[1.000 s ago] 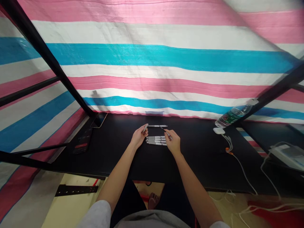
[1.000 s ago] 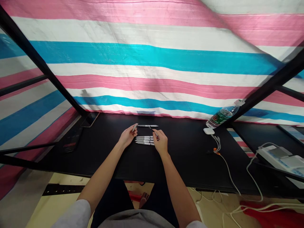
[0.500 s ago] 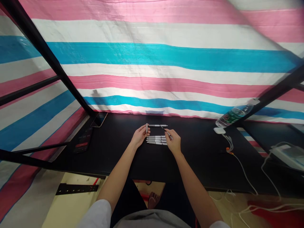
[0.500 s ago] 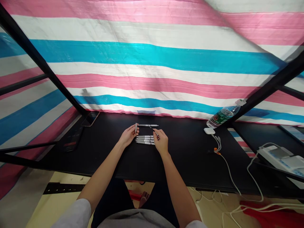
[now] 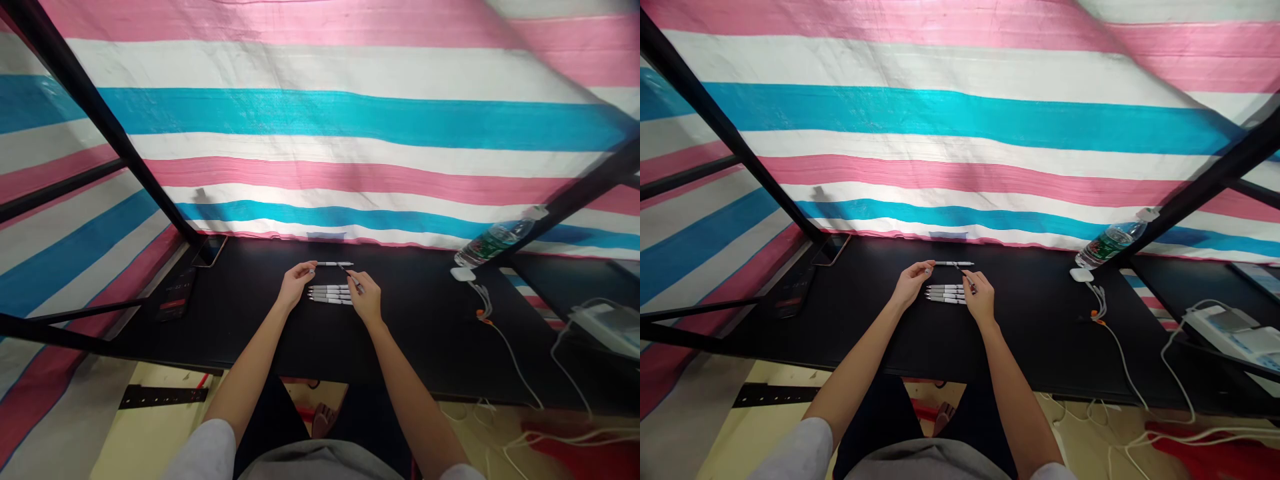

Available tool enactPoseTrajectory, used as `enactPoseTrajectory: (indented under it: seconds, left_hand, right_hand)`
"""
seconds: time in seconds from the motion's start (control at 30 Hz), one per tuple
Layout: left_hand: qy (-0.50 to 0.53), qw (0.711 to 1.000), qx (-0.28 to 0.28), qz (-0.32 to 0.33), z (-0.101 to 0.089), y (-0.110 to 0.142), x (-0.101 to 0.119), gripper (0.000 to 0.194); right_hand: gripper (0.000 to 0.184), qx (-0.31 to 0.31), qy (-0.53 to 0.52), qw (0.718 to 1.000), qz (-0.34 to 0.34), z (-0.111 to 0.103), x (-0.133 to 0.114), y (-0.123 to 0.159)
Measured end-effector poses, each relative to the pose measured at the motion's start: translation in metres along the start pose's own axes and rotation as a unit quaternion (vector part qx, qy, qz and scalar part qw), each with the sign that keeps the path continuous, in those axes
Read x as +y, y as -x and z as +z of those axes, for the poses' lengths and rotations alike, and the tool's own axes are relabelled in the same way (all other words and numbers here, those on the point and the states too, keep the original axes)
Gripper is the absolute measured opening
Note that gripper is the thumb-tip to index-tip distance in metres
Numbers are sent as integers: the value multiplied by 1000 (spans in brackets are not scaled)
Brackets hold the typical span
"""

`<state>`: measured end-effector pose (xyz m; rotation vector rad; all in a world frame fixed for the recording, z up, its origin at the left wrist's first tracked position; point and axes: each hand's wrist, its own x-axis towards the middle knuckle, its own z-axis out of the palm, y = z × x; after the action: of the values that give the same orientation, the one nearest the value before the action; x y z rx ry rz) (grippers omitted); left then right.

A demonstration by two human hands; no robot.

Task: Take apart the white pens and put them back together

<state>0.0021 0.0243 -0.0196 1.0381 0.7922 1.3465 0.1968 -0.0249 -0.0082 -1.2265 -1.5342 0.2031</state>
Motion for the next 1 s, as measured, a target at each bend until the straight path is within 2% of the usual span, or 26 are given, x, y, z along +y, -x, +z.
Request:
enactPoseTrajectory:
  seconds: [0.4,0.6,0.73,1.0]
  left_hand:
    - [-25,1000,-5,-6,2,1,-1,27]
    - [-50,998,9,-26,8,5,8,39]
    - [-55,998,14,-21,10,6,12,33]
    - [-83,996,-21,-26,8,7,11,29]
  right_hand:
    - [23,-4,-11,1000,7,1,1,1]
    - [24,-9,1,1000,9,1,4,1]
    - [25,-15,11,1000,9,1,7,1]
    - [25,-42,19,999,-9,2,7,2]
